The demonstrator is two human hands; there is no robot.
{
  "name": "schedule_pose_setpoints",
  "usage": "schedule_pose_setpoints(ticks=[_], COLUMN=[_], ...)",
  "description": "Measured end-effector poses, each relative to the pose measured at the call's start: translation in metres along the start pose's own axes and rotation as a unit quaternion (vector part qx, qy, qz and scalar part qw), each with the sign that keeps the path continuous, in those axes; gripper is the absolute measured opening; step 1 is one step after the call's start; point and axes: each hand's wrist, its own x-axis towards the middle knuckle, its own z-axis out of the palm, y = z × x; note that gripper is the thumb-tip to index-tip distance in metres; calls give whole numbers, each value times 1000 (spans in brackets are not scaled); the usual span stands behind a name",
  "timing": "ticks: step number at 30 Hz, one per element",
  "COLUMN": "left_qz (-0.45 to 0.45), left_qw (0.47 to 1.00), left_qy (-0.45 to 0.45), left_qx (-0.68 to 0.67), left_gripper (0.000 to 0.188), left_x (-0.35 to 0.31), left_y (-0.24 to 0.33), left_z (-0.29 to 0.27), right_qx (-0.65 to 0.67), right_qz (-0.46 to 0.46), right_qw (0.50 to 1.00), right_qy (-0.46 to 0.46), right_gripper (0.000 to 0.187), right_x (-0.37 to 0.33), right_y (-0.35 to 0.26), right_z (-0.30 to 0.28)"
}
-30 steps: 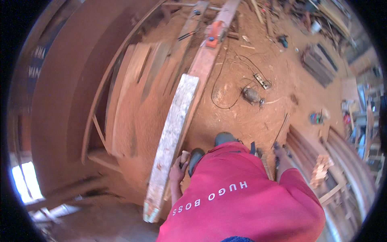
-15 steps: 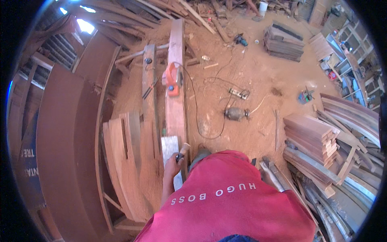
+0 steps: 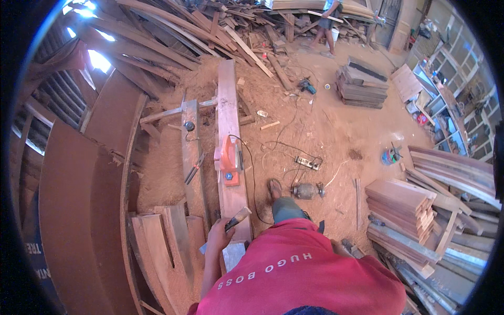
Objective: The person uses a mallet and a chisel to carve a notch into a curved wooden board in a workshop.
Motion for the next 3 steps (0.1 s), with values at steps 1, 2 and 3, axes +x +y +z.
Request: schedule_pose_setpoints(ticks=[1,2,3], left_qz=[16,13,8], left_qw=[1000,999,997], left_qy=[4,35,73], left_qx=[-10,-6,-1], left_gripper=[33,35,37], left_x=[7,16,34], left_y=[1,3,6], left_z=[-5,-9,-13], right_qx=[21,31,72], right_qz=[-42,-66,-68], right_qw=[999,997,994], right_qy=[28,31,45], right_gripper=[28,29,29], right_x=[30,58,78], right_y=[-5,-11,-21], right_z=[10,14,4])
